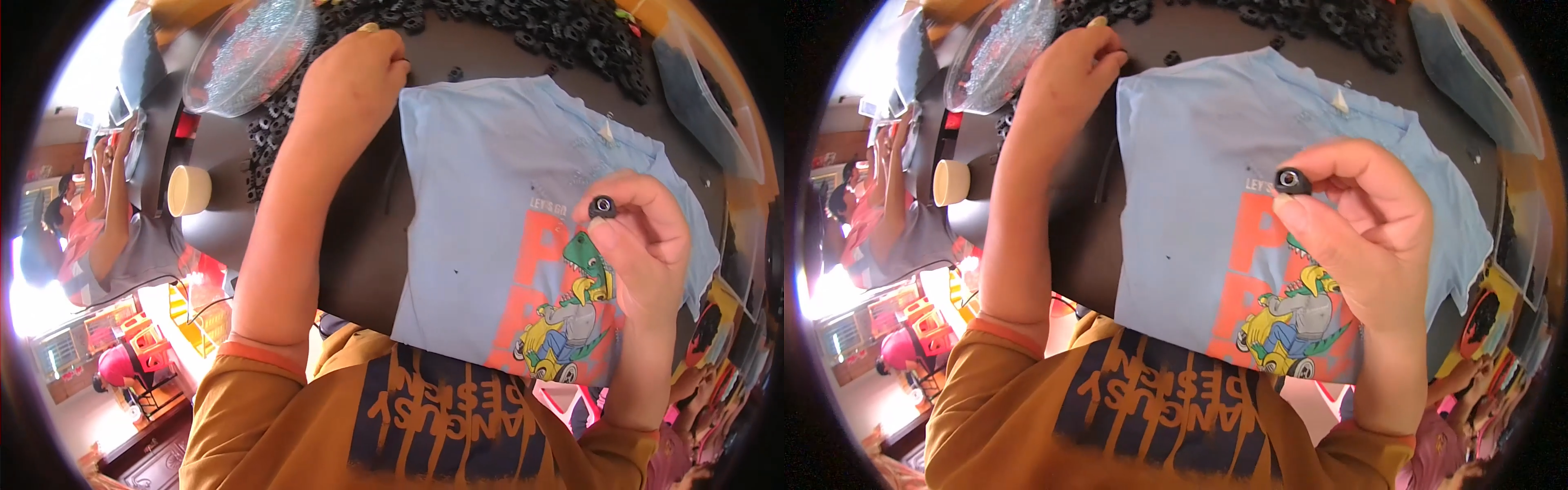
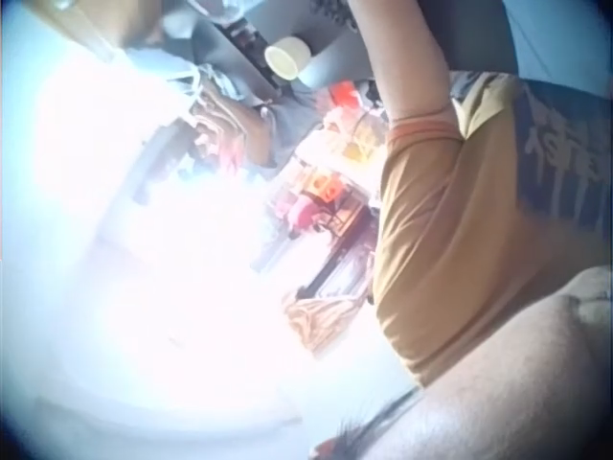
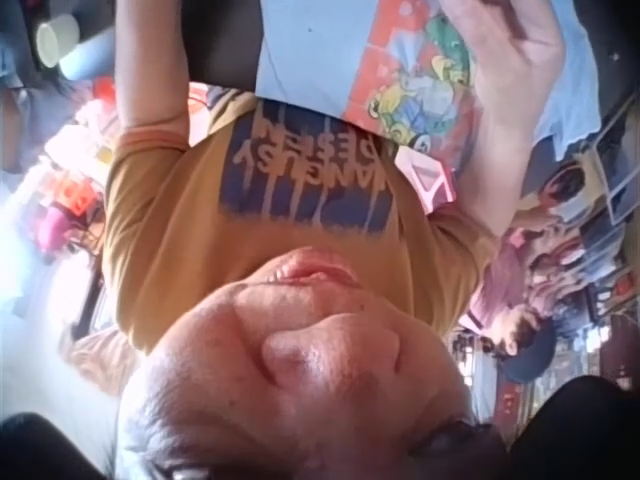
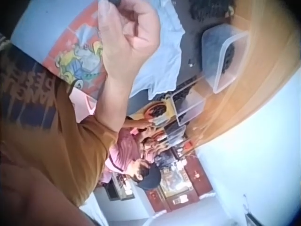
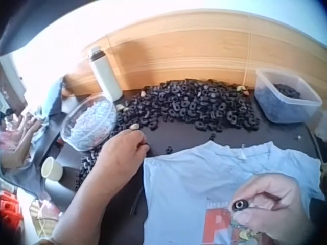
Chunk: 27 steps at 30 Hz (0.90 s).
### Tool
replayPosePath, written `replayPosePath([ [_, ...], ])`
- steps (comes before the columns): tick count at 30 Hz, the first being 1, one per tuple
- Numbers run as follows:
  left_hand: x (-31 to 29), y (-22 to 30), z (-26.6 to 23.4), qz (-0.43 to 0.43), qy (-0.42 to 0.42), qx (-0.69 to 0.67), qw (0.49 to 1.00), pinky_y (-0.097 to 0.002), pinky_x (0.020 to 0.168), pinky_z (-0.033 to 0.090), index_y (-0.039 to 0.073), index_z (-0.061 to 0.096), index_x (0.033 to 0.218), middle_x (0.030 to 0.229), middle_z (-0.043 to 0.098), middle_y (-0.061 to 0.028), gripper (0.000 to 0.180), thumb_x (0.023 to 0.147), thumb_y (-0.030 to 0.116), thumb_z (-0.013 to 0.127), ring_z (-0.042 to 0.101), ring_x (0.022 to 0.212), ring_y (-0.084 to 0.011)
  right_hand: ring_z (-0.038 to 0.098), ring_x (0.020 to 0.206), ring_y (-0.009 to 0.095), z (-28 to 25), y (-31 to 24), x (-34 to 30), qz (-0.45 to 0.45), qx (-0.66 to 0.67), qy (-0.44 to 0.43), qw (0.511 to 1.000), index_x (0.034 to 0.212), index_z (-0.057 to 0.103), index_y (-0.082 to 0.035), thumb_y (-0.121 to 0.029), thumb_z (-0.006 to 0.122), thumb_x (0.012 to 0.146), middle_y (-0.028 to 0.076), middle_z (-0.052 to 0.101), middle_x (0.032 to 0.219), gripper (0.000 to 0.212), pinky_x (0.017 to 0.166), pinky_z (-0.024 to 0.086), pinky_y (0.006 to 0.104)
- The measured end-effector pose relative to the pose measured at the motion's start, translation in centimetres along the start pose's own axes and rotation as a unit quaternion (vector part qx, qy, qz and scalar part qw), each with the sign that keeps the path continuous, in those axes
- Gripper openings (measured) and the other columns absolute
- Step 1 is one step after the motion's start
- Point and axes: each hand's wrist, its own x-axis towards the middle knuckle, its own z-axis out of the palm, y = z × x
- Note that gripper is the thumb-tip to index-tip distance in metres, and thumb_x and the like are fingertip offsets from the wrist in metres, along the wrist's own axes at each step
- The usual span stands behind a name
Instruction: Manual assembly of small black plastic components, possibly for garments, at a workshop table.
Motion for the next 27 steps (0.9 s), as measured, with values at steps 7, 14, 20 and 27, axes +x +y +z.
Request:
replayPosePath([
  [7,-0.8,5.3,-2.2,-0.058,-0.126,-0.488,0.862,-0.0196,0.063,0.043,-0.002,0.061,0.096,0.079,0.060,0.0004,0.015,0.083,0.004,0.060,0.053,0.069,-0.0063,0.054,0.079,0.013,0.0,-0.2,0.0,-0.010,-0.042,-0.002,0.999,0.096,0.057,0.002,-0.005,0.063,0.079,0.008,0.057,0.087,0.019,0.073,0.043,0.0244],
  [14,-2.7,8.2,-2.8,-0.075,-0.236,-0.660,0.709,-0.0196,0.062,0.043,-0.003,0.061,0.097,0.085,0.061,-0.0042,0.016,0.081,-0.002,0.059,0.054,0.068,-0.0067,0.054,0.082,0.014,0.1,-0.4,-0.1,0.026,-0.012,-0.015,0.999,0.098,0.058,0.004,-0.007,0.067,0.079,0.010,0.057,0.091,0.023,0.075,0.043,0.0248],
  [20,-3.1,8.5,-2.5,-0.058,-0.264,-0.626,0.731,-0.0186,0.064,0.043,-0.003,0.061,0.098,0.088,0.061,-0.0025,0.017,0.081,-0.002,0.061,0.054,0.073,-0.0055,0.054,0.085,0.013,0.2,-0.4,-0.3,0.046,-0.013,-0.025,0.999,0.097,0.058,0.006,-0.005,0.067,0.078,0.010,0.057,0.094,0.023,0.077,0.042,0.0246],
  [27,-3.1,8.5,-2.4,-0.078,-0.284,-0.589,0.753,-0.0187,0.065,0.043,-0.002,0.060,0.099,0.088,0.061,-0.0019,0.018,0.081,-0.001,0.062,0.054,0.075,-0.0051,0.054,0.084,0.016,-0.1,-0.4,-0.1,-0.064,-0.180,-0.073,0.979,0.095,0.059,0.006,0.000,0.065,0.078,0.011,0.058,0.094,0.019,0.076,0.042,0.0256],
])
